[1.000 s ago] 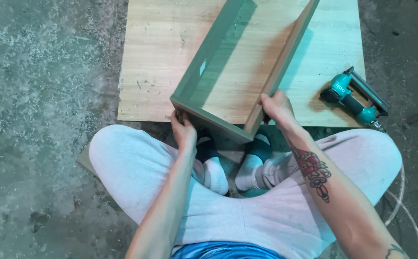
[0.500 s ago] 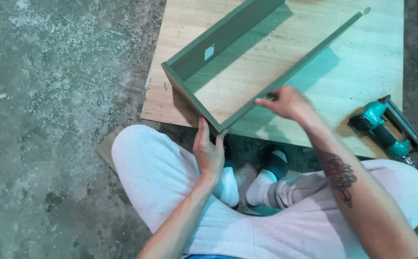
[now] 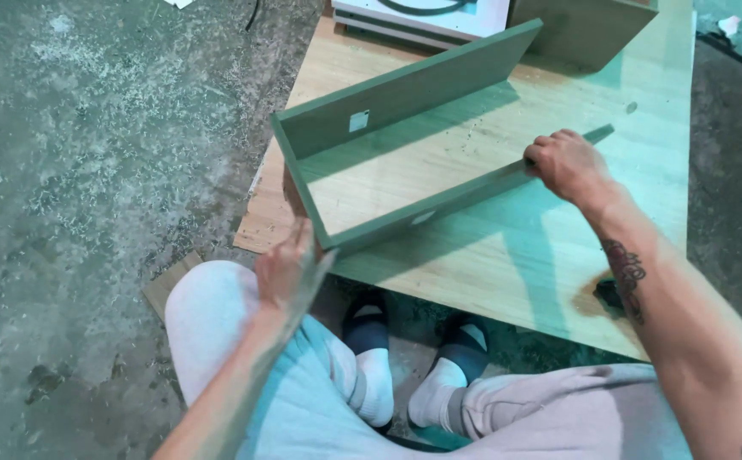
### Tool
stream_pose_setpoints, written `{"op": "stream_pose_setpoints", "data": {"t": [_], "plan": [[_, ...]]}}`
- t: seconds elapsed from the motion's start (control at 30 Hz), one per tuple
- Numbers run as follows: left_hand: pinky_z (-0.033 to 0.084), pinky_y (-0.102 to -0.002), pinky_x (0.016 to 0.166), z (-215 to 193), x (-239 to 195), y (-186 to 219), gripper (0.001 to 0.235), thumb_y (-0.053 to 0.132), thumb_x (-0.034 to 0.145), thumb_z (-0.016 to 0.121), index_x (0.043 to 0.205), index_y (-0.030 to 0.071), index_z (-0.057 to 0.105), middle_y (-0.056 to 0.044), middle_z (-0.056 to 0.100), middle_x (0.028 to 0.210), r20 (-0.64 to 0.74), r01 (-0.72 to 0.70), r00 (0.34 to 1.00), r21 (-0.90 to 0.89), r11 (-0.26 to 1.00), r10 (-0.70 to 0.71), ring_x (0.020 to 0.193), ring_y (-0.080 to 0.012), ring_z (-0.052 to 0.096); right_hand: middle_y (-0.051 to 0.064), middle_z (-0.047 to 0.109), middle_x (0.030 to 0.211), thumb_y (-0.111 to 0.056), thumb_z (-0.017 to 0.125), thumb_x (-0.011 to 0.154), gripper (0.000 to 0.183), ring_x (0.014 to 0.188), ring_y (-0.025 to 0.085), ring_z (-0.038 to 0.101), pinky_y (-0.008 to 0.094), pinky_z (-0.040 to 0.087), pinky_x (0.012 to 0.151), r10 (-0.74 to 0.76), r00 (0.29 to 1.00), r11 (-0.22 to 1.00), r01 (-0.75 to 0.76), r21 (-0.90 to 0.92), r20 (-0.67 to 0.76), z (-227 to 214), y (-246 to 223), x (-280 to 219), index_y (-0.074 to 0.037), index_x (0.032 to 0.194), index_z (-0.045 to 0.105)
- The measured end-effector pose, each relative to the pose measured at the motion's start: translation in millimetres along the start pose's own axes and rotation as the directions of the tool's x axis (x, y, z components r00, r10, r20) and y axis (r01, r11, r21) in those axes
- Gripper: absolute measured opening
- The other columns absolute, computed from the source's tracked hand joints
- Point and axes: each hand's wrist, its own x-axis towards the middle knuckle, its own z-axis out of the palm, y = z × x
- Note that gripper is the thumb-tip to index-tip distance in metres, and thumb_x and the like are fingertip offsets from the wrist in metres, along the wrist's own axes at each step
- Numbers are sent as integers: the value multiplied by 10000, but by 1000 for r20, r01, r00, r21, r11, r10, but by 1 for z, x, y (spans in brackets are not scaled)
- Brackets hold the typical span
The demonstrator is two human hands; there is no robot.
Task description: Assembling a wooden box using a pneumatic nail gun
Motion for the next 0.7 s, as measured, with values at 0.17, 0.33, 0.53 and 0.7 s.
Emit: {"op": "stream_pose_setpoints", "data": {"t": [0.17,0.33,0.53,0.7], "plan": [[618,-550,700,11,78,-107,551,380,838,736,1317,126,634,-50,739,1204,192,-89,980,206,974,49,814,-397,768,-63,756,1064,-429,691,893,217,1092,203,722,377,580,964,-18,997,982,3,191,78,-28,-52,3,-259,1026,707],[625,-460,667,13,138,-185,564,211,860,648,1413,113,591,-44,795,1015,212,-272,957,423,864,197,811,-308,793,-33,734,934,-472,711,801,262,949,220,745,403,620,824,-82,993,942,48,333,88,-32,-133,-9,-230,896,673],[564,-618,851,3,140,-146,601,174,940,681,1499,53,495,-218,766,1068,76,207,976,-43,977,-204,991,-461,720,49,717,889,-488,578,958,352,863,294,749,424,617,727,-196,971,716,48,697,134,-112,-196,-31,-163,915,705],[397,-582,1120,-59,90,8,789,514,1016,559,1290,-226,568,-444,581,1300,315,664,719,-575,479,-619,1302,-527,538,50,593,1232,-514,783,799,712,1167,300,614,454,557,914,235,936,916,-124,382,-261,-83,-136,4,-213,1415,587]]}}
